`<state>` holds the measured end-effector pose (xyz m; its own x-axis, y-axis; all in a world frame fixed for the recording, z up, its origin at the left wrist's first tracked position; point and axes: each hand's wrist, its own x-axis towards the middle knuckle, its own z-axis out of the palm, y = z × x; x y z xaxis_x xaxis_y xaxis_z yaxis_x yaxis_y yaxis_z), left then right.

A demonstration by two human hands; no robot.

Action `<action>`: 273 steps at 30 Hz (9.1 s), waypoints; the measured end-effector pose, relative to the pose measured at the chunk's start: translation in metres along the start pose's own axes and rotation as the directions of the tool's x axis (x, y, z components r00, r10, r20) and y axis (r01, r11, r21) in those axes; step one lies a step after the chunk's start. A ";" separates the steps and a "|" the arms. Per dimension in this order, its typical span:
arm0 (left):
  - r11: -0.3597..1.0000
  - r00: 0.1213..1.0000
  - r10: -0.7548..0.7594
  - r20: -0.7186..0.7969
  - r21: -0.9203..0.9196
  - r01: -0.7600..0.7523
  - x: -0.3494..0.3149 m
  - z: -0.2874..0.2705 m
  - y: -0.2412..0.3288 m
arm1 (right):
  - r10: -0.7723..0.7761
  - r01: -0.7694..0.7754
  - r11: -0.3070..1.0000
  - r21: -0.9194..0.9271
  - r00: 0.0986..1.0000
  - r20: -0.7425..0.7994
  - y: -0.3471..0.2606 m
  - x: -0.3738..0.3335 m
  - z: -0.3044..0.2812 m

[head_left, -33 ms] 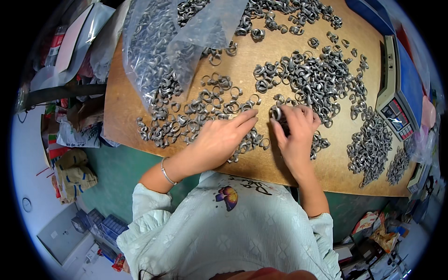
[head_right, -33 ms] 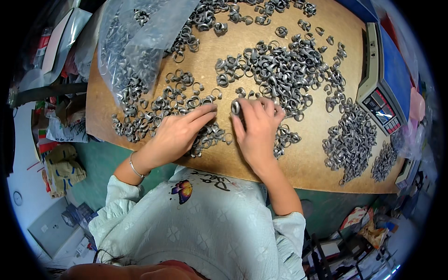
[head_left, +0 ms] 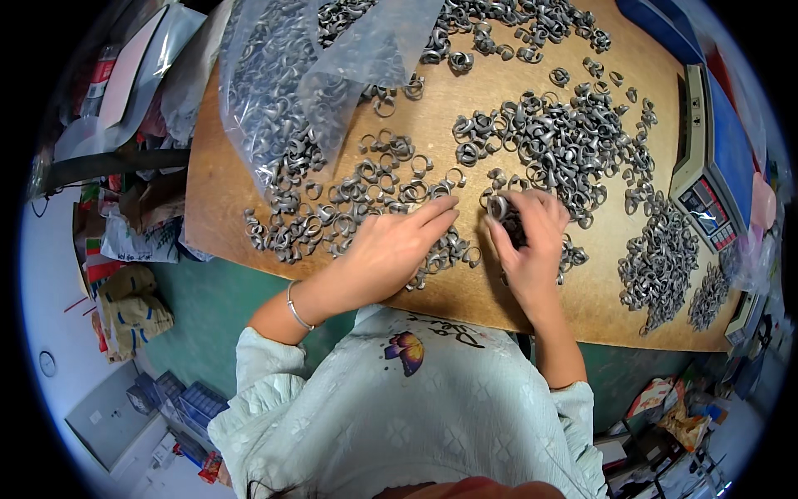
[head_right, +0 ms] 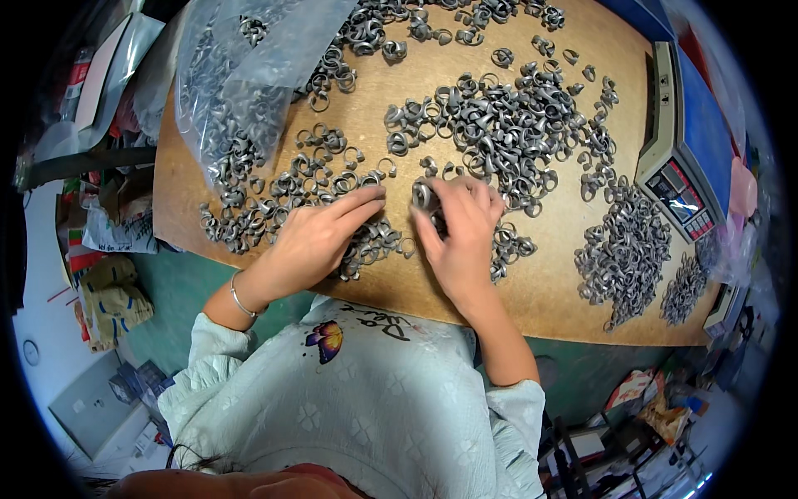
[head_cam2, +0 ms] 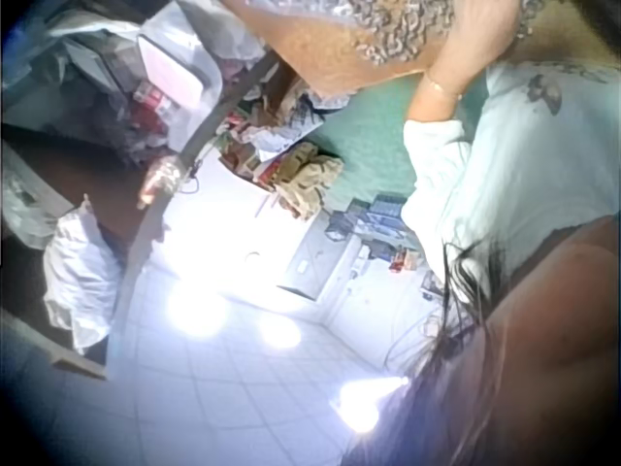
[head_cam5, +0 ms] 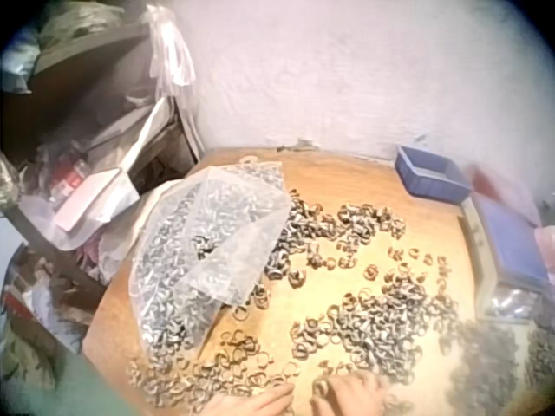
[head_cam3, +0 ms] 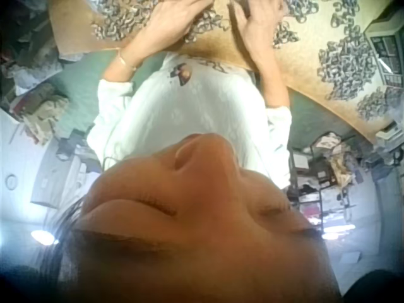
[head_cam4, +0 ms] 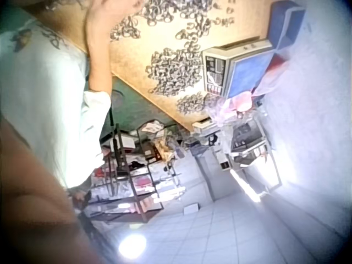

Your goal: The person counts metal clips by hand on a wooden table, sorting them into small piles and then scooping the clips into a plastic bag.

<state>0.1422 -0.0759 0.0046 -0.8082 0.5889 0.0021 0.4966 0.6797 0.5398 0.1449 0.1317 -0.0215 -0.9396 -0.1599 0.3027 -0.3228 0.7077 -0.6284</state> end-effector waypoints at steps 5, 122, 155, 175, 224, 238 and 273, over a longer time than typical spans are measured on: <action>0.997 0.998 -0.070 0.001 -0.020 0.070 -0.007 -0.002 0.001 | -0.060 0.049 0.997 0.065 0.983 0.172 0.001 -0.015 -0.020; 0.960 0.982 0.026 0.185 0.270 -0.076 0.067 0.002 -0.005 | -0.110 0.273 0.927 -0.257 0.854 0.508 0.054 0.010 -0.057; 0.994 1.000 0.011 0.006 0.108 -0.011 0.093 -0.009 -0.007 | -0.246 0.304 0.953 -0.002 0.776 0.580 0.052 0.034 -0.066; 0.968 0.991 0.021 0.129 0.246 -0.052 0.119 0.001 -0.014 | 0.041 0.104 0.938 -0.330 0.914 0.404 0.089 0.021 -0.074; -0.872 0.856 -0.273 0.439 -0.489 -0.027 0.133 0.005 -0.018 | -0.183 0.341 0.919 -0.197 0.812 0.554 0.070 0.008 -0.080; -0.591 0.841 -0.305 0.446 -0.781 0.201 0.100 0.025 0.011 | 0.248 -0.207 0.894 -0.397 0.967 0.054 0.112 0.022 -0.075; -0.081 0.844 -0.183 0.505 -0.863 0.499 0.124 0.019 0.039 | 0.195 -0.129 0.940 -0.315 0.963 0.187 0.086 -0.040 -0.089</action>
<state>0.0674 0.0321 0.0098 -0.6128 0.5934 -0.5219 -0.7166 -0.1390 0.6835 0.1650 0.2605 -0.0238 -0.9889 -0.1447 0.0345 -0.1463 0.9027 -0.4046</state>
